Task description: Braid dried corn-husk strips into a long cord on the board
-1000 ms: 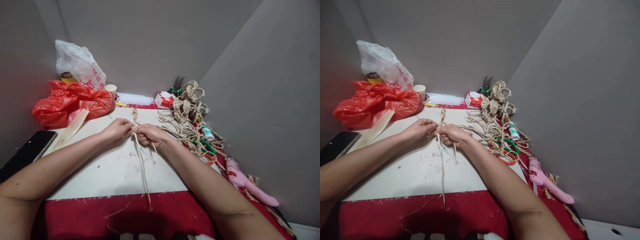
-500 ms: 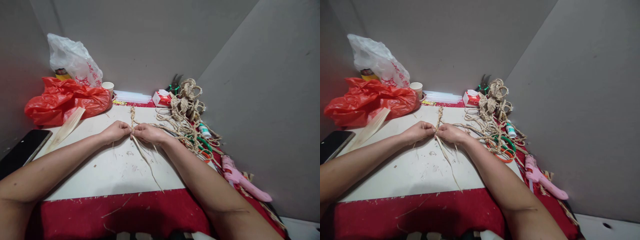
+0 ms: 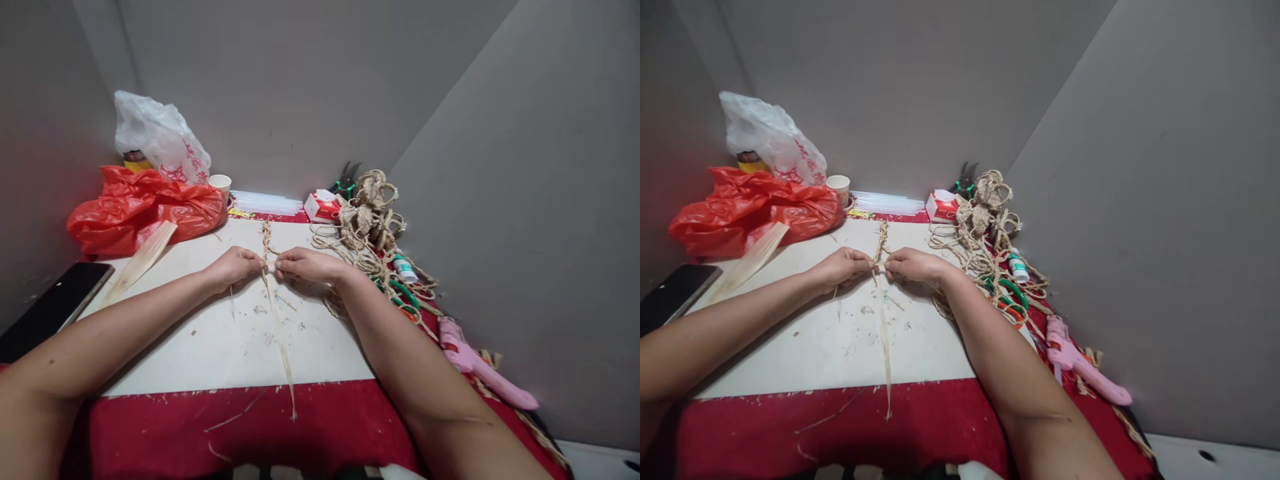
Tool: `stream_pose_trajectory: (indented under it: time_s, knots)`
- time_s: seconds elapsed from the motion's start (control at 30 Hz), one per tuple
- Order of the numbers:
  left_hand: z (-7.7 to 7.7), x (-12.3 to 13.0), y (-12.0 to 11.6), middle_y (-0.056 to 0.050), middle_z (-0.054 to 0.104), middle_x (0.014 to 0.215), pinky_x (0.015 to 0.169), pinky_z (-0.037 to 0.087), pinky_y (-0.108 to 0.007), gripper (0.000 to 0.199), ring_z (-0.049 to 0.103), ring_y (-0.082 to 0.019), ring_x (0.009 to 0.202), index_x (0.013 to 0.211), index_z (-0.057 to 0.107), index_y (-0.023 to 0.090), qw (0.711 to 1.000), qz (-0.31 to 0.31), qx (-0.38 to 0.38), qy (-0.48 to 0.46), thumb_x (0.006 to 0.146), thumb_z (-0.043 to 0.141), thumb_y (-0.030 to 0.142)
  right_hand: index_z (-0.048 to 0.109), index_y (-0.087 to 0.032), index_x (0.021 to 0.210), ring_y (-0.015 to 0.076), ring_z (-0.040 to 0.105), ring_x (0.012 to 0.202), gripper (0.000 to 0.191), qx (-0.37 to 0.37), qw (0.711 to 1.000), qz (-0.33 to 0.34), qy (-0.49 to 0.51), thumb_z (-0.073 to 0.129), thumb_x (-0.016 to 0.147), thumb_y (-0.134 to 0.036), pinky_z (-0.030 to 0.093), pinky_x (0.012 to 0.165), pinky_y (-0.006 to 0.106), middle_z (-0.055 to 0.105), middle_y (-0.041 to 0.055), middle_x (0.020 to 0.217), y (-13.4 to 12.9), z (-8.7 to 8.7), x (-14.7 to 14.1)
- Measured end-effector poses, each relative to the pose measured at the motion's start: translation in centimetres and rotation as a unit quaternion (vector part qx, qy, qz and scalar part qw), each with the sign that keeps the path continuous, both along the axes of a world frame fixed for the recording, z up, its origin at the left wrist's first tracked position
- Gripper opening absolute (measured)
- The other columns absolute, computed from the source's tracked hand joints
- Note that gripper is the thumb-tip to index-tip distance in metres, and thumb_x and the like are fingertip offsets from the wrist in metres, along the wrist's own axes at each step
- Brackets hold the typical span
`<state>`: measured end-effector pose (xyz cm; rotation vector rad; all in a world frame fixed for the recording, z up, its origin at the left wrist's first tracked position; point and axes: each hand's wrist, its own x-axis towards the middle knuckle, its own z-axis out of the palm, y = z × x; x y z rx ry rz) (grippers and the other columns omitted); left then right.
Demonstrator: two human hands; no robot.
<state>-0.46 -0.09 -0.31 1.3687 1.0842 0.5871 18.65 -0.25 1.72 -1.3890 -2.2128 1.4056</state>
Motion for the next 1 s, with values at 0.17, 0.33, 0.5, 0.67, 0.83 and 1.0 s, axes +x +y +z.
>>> stream_pose_trajectory:
  time_s: [0.17,0.33,0.5,0.67,0.83,1.0]
  knots:
    - [-0.1,0.0,0.2,0.009,0.028,0.036,0.036,0.010,-0.022,0.013,0.017,-0.003,0.032,0.069,0.064,0.012,1.000,0.005,-0.021,0.001,0.070,0.061,0.024,0.060,-0.014,0.072,0.0080,0.036,0.046,0.025,0.029,0.999,-0.024,-0.027,0.047,0.083,-0.033,0.029,0.048,0.021,0.045,-0.0033,0.052,0.6,-0.4,0.5]
    - [-0.4,-0.1,0.2,0.008,0.031,0.036,0.036,0.010,-0.021,0.012,0.019,-0.003,0.033,0.066,0.063,0.011,1.000,0.010,-0.023,-0.002,0.066,0.064,0.023,0.061,-0.016,0.071,0.0117,0.044,0.058,0.011,0.245,0.957,-0.139,-0.068,0.059,0.074,-0.026,0.030,0.054,0.023,0.057,0.0029,0.066,0.1,1.4,-0.4]
    - [-0.3,-0.3,-0.1,0.009,0.028,0.036,0.036,0.009,-0.022,0.017,0.018,-0.003,0.033,0.058,0.057,0.013,1.000,0.015,-0.016,-0.021,0.067,0.065,0.025,0.058,-0.018,0.055,0.0132,0.043,0.051,0.030,0.219,0.953,-0.067,-0.197,0.065,0.069,-0.043,0.025,0.051,0.027,0.053,0.0032,0.054,-3.7,1.3,-3.5]
    - [-0.4,-0.7,0.1,0.011,0.024,0.038,0.038,0.006,-0.021,0.016,0.014,-0.002,0.034,0.070,0.065,0.011,0.998,0.000,-0.043,-0.047,0.067,0.067,0.026,0.055,-0.017,0.061,0.0110,0.046,0.052,0.017,0.197,0.967,-0.087,-0.133,0.059,0.074,-0.028,0.028,0.050,0.023,0.055,0.0008,0.055,-5.7,-1.6,-2.9]
    - [-0.5,-0.8,0.5,0.010,0.024,0.039,0.038,0.006,-0.021,0.014,0.014,-0.002,0.035,0.071,0.065,0.010,0.996,-0.005,-0.059,-0.064,0.068,0.065,0.024,0.052,-0.016,0.066,0.0083,0.045,0.042,0.017,0.056,0.984,-0.165,0.040,0.057,0.074,-0.030,0.032,0.043,0.021,0.058,-0.0010,0.054,-6.4,-0.2,0.0]
    - [-0.7,-0.8,0.7,0.008,0.033,0.039,0.037,0.005,-0.021,0.015,0.017,-0.002,0.033,0.069,0.064,0.011,0.996,-0.010,-0.055,-0.068,0.066,0.066,0.025,0.053,-0.016,0.080,0.0054,0.039,0.037,0.029,0.029,0.948,-0.253,0.193,0.068,0.065,-0.036,0.026,0.036,0.018,0.061,-0.0019,0.056,-6.1,2.2,-1.0]
